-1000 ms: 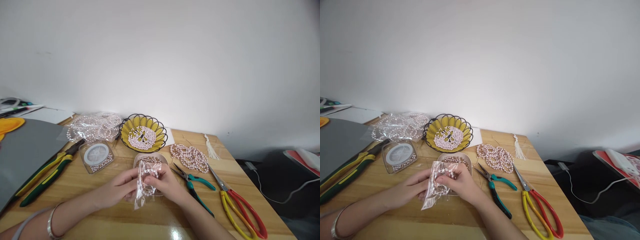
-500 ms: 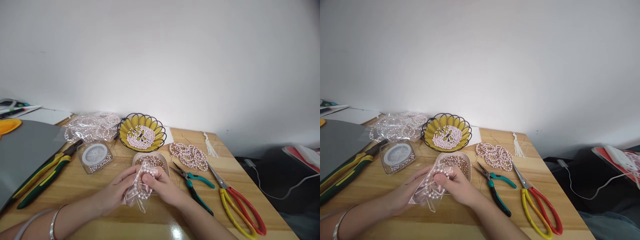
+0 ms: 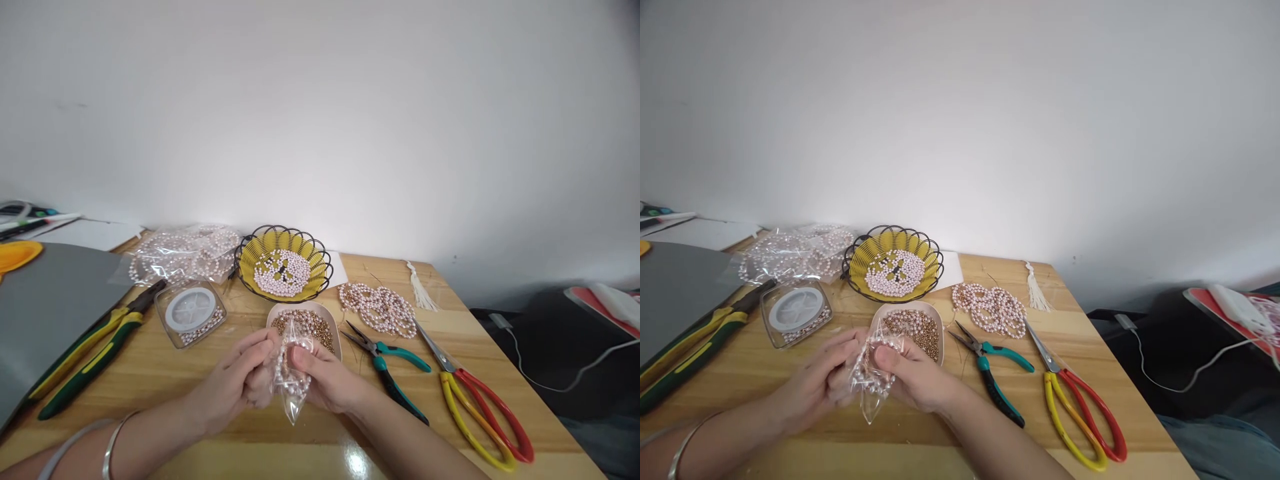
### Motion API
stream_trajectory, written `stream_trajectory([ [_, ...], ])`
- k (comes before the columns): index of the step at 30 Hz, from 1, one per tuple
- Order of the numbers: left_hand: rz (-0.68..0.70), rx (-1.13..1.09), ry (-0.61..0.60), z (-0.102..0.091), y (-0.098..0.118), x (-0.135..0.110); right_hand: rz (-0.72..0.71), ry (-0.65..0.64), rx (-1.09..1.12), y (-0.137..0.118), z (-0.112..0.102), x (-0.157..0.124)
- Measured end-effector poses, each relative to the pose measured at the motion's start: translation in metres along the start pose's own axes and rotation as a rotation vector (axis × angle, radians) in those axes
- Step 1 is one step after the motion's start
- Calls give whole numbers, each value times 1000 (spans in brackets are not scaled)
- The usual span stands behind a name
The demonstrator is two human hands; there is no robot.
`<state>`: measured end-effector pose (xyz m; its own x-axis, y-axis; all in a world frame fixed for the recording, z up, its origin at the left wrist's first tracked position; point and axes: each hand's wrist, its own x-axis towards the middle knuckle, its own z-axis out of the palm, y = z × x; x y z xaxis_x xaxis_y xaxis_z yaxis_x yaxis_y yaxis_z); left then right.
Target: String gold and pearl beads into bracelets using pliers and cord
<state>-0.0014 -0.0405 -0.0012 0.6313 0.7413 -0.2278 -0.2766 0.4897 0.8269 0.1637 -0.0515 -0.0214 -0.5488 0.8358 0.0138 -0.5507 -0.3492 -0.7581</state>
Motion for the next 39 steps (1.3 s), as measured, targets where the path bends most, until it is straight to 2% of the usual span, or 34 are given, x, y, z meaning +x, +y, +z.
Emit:
stream_trajectory([
  [3,16,-28,-71,-4,3,1,-1,25,-19,-2,-1,-2],
  [10,56,177,-23,-10,7,7,-26,182,-159,-7,-7,-3],
  [16,7,167,-22,-8,4,7,-45,273,-312,-14,-13,-3],
  [20,-64,28,37,-7,2,6,-63,263,-374,-16,-13,-1],
  [24,-127,-74,-157,-2,7,5,-95,228,-424,-19,-13,-1],
  [26,-125,-76,-207,0,8,5,-111,197,-436,-20,-11,-2],
  [32,20,48,-130,-3,5,6,-86,48,-489,-22,-4,-5],
  [34,-6,72,-151,-5,4,6,-58,36,-494,-22,-4,-5],
  [37,-76,7,-193,-4,4,5,-67,74,-497,-21,-5,-4],
  [39,-76,-34,-216,-3,5,4,-54,68,-455,-21,-7,-5],
])
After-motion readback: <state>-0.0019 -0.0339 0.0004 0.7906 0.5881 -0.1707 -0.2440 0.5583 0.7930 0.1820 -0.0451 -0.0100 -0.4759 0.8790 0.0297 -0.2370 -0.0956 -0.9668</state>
